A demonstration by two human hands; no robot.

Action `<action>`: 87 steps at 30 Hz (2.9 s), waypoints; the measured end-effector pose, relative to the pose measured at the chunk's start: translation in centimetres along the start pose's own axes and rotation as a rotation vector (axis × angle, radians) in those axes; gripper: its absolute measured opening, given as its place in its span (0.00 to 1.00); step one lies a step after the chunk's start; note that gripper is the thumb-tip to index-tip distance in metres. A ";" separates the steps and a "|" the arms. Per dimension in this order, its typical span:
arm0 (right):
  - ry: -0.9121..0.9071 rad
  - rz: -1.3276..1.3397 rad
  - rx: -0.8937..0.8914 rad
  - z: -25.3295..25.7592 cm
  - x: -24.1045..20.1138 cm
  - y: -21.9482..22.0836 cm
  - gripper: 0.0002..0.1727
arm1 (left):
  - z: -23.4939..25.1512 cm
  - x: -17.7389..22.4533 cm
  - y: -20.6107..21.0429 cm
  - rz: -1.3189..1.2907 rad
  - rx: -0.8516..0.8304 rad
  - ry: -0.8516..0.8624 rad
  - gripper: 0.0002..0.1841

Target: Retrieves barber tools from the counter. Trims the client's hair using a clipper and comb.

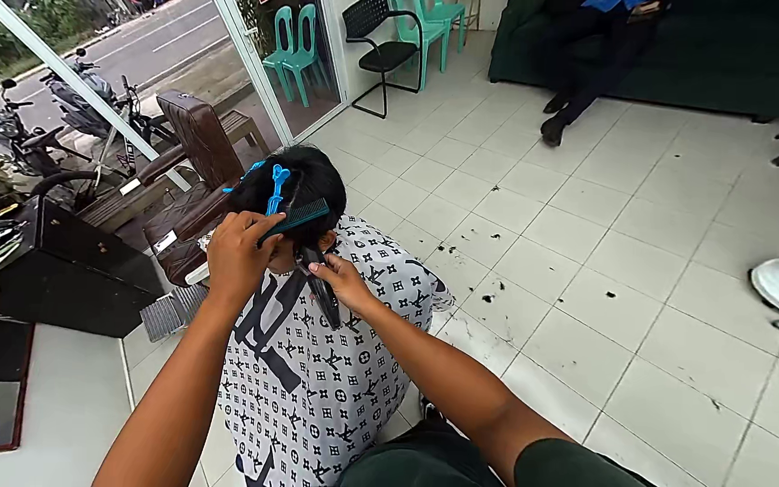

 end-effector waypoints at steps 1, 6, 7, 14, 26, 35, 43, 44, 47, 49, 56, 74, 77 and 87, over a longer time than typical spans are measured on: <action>0.036 -0.039 -0.016 0.0 -0.1 -0.2 0.19 | 0.0 0.0 0.1 0.003 0.002 0.002 0.15; 0.059 0.005 -0.027 -0.1 -0.2 -0.5 0.18 | 0.1 0.4 0.4 0.018 0.002 -0.005 0.14; -0.005 0.044 -0.008 -0.1 -0.2 -0.4 0.17 | 0.1 0.4 0.5 0.018 0.007 -0.003 0.14; 0.136 -0.082 -0.086 0.0 -0.5 -1.2 0.20 | 0.1 0.6 0.6 0.037 -0.006 -0.035 0.15; -0.022 0.146 -0.083 -0.4 -1.0 -0.9 0.18 | -0.1 0.6 0.9 0.046 -0.030 -0.050 0.15; 0.027 0.232 -0.132 -0.7 -0.9 -1.3 0.18 | -0.4 0.5 1.0 0.057 -0.030 -0.065 0.15; 0.090 -0.051 -0.208 -1.2 -0.2 -2.3 0.18 | -0.7 0.1 0.8 -0.066 -0.002 -0.077 0.15; 0.175 -0.185 -0.236 -1.2 0.1 -2.3 0.18 | -0.8 0.1 0.7 -0.090 0.010 -0.084 0.15; 0.182 -0.293 -0.199 -0.8 -0.1 -1.6 0.22 | -0.9 -0.1 0.5 -0.093 0.027 -0.103 0.15; 0.151 -0.286 -0.138 -0.5 -0.7 -1.1 0.23 | -1.0 -0.2 0.5 -0.076 0.035 -0.102 0.15; 0.059 -0.246 -0.022 0.3 -0.8 -0.6 0.21 | -1.1 -0.7 0.7 -0.048 0.037 -0.079 0.14; -0.022 -0.387 -0.004 0.5 -1.6 -0.3 0.23 | -1.5 -1.8 1.3 -0.012 0.025 -0.039 0.14; -0.122 -0.526 0.025 0.5 -1.8 0.1 0.28 | -1.5 -1.9 1.4 -0.024 0.011 -0.038 0.14; -0.148 -0.370 0.003 0.2 -1.8 -0.1 0.23 | -1.5 -1.5 1.0 -0.011 0.007 -0.026 0.14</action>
Point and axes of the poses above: each hand's wrist, its own z-axis towards the middle knuckle, its own y-axis out of the palm, x = y × z, the point moved 2 cm from there along z, towards the middle knuckle, and after that the axes turned 13 degrees about -x, right-handed, at the moved point
